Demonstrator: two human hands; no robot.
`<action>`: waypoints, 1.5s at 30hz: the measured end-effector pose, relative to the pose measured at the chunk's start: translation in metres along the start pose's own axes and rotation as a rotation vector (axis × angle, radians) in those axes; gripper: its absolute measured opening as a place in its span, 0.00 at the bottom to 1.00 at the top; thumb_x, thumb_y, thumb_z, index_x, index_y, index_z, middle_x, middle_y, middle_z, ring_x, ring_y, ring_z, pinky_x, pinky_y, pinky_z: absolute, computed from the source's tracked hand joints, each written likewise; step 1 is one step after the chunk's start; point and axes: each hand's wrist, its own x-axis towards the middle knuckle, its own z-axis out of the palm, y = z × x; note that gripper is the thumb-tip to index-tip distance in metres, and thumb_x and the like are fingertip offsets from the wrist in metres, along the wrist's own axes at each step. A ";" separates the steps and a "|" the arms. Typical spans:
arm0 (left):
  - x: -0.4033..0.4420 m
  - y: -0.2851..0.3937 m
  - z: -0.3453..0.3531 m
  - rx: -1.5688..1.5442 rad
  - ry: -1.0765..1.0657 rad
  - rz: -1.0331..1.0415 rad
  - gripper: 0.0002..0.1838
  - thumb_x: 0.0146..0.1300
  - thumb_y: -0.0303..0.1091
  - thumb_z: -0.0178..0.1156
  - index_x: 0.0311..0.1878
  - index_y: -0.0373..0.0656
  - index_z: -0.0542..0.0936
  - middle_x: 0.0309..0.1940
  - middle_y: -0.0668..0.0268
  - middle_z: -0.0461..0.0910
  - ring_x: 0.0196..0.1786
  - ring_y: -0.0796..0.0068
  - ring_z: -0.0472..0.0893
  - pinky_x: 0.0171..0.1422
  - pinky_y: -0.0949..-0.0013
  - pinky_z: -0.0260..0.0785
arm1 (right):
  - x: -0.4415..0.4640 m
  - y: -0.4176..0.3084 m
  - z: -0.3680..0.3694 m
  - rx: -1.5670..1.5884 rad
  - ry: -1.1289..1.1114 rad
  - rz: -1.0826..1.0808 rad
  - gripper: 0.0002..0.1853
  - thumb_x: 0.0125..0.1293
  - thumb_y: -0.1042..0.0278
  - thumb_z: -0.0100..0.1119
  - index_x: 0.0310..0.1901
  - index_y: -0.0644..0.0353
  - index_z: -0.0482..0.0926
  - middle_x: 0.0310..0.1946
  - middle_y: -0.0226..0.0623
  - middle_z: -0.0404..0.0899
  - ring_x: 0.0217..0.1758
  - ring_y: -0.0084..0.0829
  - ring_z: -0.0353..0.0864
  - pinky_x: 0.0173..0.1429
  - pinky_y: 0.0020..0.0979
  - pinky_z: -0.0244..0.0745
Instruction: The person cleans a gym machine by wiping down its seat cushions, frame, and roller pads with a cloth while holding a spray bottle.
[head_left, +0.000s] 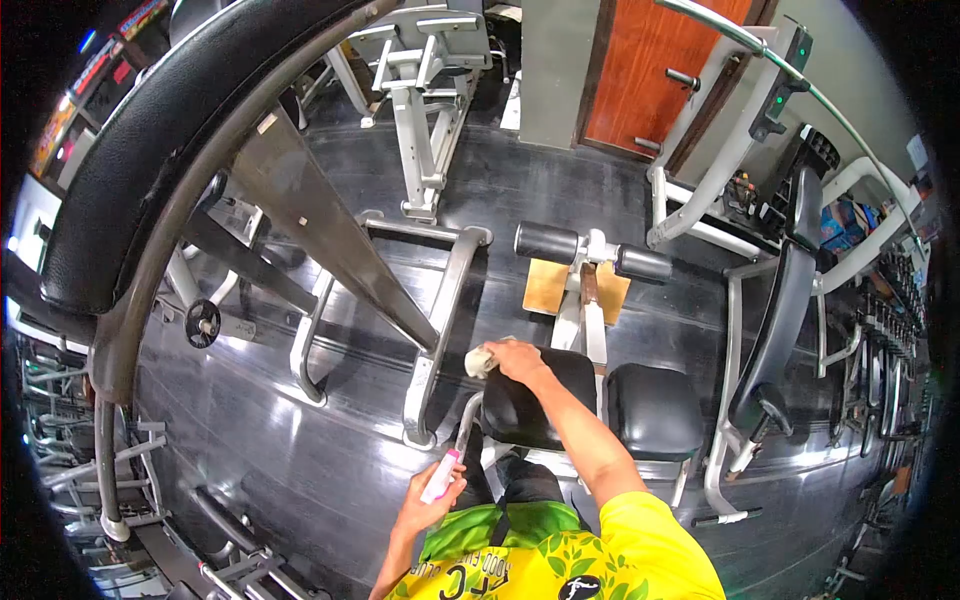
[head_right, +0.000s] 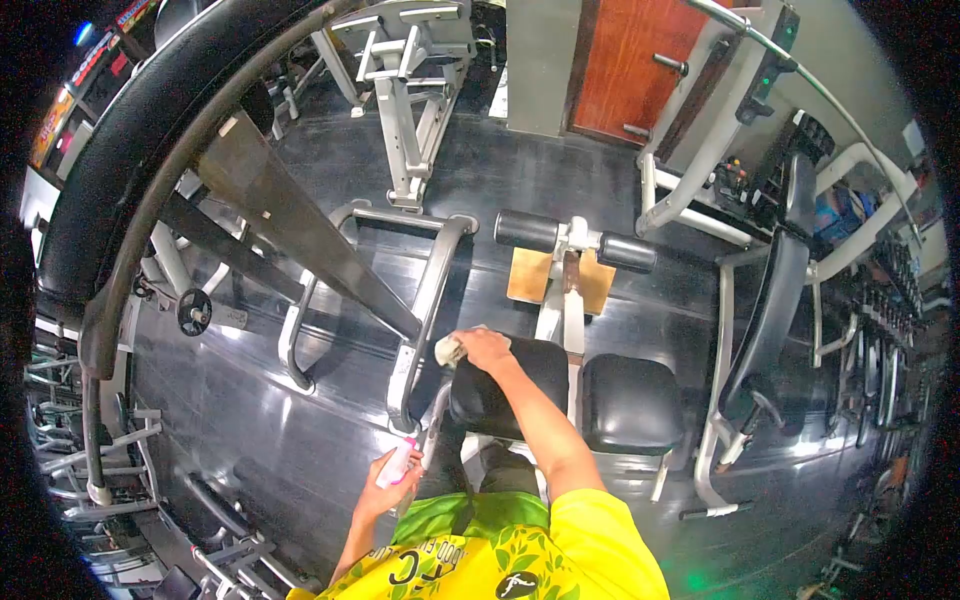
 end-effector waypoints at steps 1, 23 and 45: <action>0.000 -0.001 0.000 0.008 -0.006 0.010 0.11 0.60 0.29 0.63 0.46 0.39 0.78 0.25 0.74 0.76 0.22 0.88 0.73 0.24 0.80 0.65 | -0.006 0.011 -0.001 -0.006 0.000 0.002 0.20 0.56 0.75 0.52 0.51 0.45 0.76 0.47 0.39 0.80 0.51 0.42 0.79 0.53 0.41 0.75; -0.003 -0.004 0.025 0.112 -0.165 0.031 0.11 0.60 0.25 0.61 0.46 0.38 0.77 0.25 0.71 0.76 0.22 0.86 0.74 0.26 0.78 0.67 | -0.048 -0.016 0.009 0.196 0.288 0.009 0.18 0.59 0.72 0.51 0.52 0.54 0.75 0.51 0.42 0.78 0.55 0.45 0.76 0.57 0.42 0.72; 0.002 0.001 0.030 0.094 -0.199 0.063 0.11 0.60 0.25 0.61 0.46 0.37 0.76 0.25 0.70 0.77 0.22 0.85 0.75 0.27 0.78 0.69 | -0.080 -0.054 -0.010 0.129 0.339 -0.085 0.21 0.55 0.78 0.48 0.51 0.51 0.77 0.50 0.42 0.78 0.52 0.44 0.78 0.54 0.43 0.73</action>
